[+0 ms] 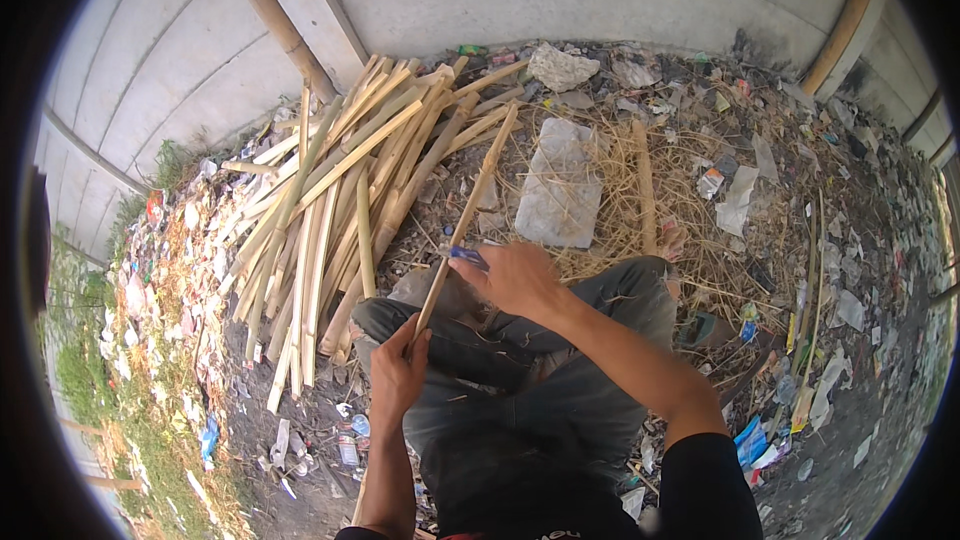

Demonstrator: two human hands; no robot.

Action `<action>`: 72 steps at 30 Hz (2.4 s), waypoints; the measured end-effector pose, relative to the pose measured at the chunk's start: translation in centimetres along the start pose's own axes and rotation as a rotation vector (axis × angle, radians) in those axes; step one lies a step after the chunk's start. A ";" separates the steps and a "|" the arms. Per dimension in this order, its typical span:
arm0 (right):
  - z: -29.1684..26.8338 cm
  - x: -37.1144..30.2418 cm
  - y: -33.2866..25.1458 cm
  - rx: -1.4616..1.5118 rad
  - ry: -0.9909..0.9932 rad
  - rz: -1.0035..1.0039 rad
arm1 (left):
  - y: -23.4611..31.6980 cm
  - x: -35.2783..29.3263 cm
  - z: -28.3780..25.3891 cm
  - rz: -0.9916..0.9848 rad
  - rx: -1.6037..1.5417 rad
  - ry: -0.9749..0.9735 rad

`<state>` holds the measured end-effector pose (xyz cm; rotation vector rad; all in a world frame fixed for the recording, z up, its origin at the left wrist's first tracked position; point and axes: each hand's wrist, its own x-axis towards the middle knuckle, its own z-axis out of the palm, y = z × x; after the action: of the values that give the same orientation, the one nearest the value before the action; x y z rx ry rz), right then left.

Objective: The person sits on the ground and uses a blue utility knife to shave and smooth a long bamboo stick. They repeatedly scrape the surface of the stick to remove the outer layer and create a smooth finish. The person then switches to a machete to split the bamboo stick lengthwise.

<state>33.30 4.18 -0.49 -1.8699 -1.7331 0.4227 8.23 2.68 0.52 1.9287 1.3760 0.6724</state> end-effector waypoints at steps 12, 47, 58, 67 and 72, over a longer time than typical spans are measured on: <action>2.6 -4.5 -1.8 0.001 -0.185 -0.154 | 0.5 -0.2 0.8 0.001 0.047 0.033; -2.6 4.3 12.4 -0.103 0.615 0.054 | -1.2 -1.7 -0.5 0.008 -0.232 -0.068; 1.6 -1.1 1.9 0.918 0.047 0.251 | -0.1 -1.1 1.7 0.134 -0.014 0.072; 4.0 -1.2 -0.7 1.320 0.059 0.376 | 0.4 -1.0 1.6 0.164 -0.049 -0.045; -1.8 1.6 2.9 1.506 0.371 0.344 | -2.5 -2.7 -2.3 -0.026 -0.145 -0.514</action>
<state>36.86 5.36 -0.52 -0.9350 -0.4206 1.0349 4.24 1.22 0.03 1.7972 0.9978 0.2268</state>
